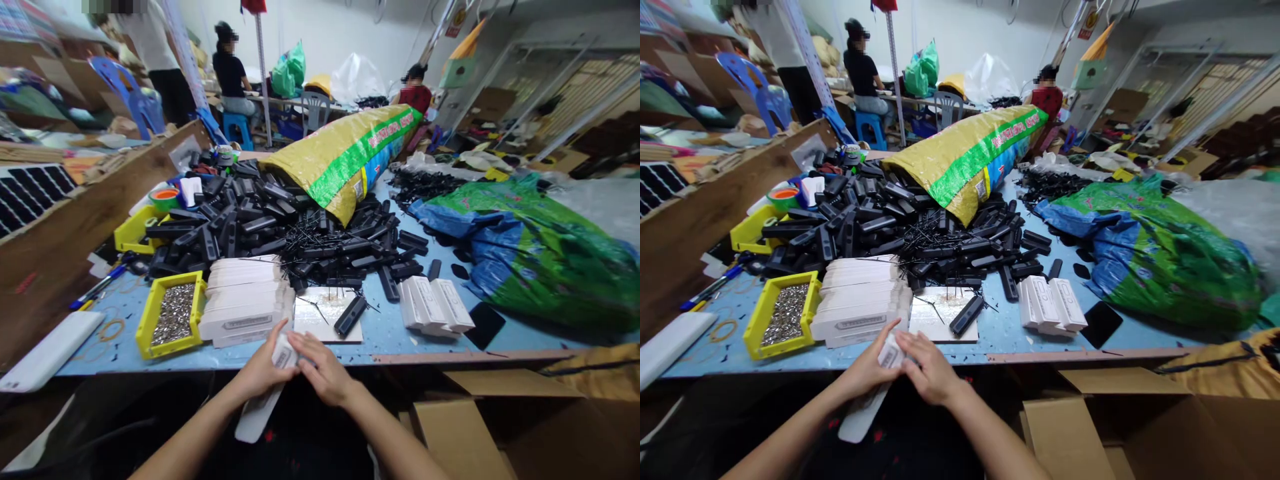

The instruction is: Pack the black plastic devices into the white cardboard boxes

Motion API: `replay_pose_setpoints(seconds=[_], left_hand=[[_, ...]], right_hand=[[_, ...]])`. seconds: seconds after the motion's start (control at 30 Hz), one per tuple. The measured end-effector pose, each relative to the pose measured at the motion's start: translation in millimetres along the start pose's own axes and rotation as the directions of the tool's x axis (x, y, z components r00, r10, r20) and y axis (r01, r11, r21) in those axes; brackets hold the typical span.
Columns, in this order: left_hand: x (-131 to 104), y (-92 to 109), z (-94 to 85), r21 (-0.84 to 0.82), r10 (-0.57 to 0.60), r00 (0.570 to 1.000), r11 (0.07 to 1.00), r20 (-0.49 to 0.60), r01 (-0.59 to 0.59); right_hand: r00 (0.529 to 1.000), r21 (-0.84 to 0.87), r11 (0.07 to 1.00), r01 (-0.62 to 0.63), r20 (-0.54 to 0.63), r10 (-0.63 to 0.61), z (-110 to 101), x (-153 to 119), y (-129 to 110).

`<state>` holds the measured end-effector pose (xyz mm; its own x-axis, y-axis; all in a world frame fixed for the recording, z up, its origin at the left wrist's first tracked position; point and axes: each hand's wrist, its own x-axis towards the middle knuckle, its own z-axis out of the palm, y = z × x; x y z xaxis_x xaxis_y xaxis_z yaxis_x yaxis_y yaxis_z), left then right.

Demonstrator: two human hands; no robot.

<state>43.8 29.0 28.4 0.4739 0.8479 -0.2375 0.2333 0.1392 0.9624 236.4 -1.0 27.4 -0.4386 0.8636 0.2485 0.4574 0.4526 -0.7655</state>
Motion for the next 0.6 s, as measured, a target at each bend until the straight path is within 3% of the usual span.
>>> replay_pose_setpoints(seconds=[0.07, 0.17, 0.23, 0.27, 0.3, 0.37, 0.43, 0.47, 0.53, 0.57, 0.6], left_hand=[[-7, -5, -12.3, -0.282, -0.142, 0.989, 0.951, -0.031, 0.128], [-16, -5, -33.7, -0.667, -0.260, 0.965, 0.724, -0.029, 0.175], [-17, -1, -41.1, -0.804, -0.328, 0.933, 0.588, -0.146, 0.081], [-16, 1, -40.8, -0.840, -0.363, 0.902, 0.542, -0.231, 0.003], [-13, 4, -37.6, -0.860, -0.393, 0.865, 0.503, -0.312, -0.082], [-6, 11, -23.6, -0.882, -0.445, 0.806, 0.433, -0.389, -0.187], [0, 18, -4.2, -0.913, -0.484, 0.801, 0.365, -0.354, -0.183], [2, 20, 5.1, -0.931, -0.492, 0.815, 0.333, -0.307, -0.149], [2, 20, 18.5, -0.948, -0.460, 0.870, 0.318, -0.178, -0.026], [0, 17, 21.3, -0.928, -0.425, 0.895, 0.370, -0.134, 0.036], [-3, 12, 21.3, -0.876, -0.390, 0.908, 0.478, -0.150, 0.060]], right_hand=[[0.993, -0.246, 0.964, -0.098, 0.043, 0.112, -29, -6, 24], [0.975, -0.482, 0.855, -0.192, 0.006, 0.222, -72, -12, 50], [0.978, -0.405, 0.892, -0.201, -0.037, 0.204, -86, -12, 49], [0.973, -0.285, 0.934, -0.218, -0.132, 0.187, -87, -11, 43], [0.946, -0.111, 0.970, -0.218, -0.269, 0.181, -83, -7, 33], [0.812, 0.283, 0.955, -0.085, -0.536, 0.231, -66, 2, 9], [0.686, 0.493, 0.859, 0.139, -0.673, 0.276, -41, 15, -13], [0.655, 0.501, 0.840, 0.211, -0.710, 0.259, -28, 21, -20], [0.656, 0.430, 0.872, 0.235, -0.732, 0.185, -8, 30, -27], [0.678, 0.399, 0.890, 0.221, -0.719, 0.153, -1, 32, -28], [0.706, 0.389, 0.897, 0.208, -0.694, 0.137, 4, 33, -28]])
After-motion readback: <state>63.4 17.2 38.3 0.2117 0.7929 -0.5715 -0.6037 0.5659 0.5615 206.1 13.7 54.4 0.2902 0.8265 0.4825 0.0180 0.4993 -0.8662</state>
